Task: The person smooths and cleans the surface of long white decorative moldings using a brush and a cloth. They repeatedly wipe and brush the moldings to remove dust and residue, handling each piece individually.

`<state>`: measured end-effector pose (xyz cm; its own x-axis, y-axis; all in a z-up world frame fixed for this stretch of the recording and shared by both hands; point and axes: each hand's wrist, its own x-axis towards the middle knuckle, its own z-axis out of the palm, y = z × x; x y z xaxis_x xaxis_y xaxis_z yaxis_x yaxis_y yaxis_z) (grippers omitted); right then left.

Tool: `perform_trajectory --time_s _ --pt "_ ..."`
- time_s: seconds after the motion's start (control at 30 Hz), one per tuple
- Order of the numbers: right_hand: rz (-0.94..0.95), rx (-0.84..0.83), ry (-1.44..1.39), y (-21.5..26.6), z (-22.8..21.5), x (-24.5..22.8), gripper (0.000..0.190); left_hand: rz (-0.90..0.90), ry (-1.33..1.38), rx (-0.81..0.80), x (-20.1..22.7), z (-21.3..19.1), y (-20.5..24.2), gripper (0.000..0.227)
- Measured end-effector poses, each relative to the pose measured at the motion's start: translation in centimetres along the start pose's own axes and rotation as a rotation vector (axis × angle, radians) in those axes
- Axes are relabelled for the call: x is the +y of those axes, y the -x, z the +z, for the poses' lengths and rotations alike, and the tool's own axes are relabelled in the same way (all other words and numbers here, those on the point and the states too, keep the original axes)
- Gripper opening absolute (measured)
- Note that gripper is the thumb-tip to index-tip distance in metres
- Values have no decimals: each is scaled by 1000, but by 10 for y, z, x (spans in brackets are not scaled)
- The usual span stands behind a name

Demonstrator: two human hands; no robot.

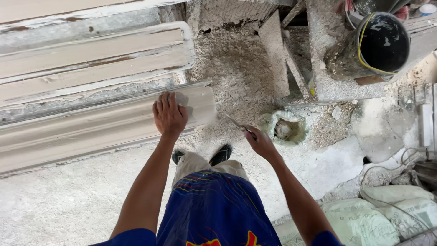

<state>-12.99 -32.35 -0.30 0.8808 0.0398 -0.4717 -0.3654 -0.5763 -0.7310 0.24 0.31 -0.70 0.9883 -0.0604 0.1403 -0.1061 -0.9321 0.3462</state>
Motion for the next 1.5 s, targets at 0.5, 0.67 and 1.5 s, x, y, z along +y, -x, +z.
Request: perform_trajectory --time_s 0.5,0.67,1.5 --pt "-101 171 59 37 3 17 38 11 30 76 7 10 1 50" --pt "-90 225 89 23 -1 1 35 15 -13 117 1 7 -8 51" --pt "-70 255 -335 -39 13 -45 44 -51 13 26 7 -2 -1 51"
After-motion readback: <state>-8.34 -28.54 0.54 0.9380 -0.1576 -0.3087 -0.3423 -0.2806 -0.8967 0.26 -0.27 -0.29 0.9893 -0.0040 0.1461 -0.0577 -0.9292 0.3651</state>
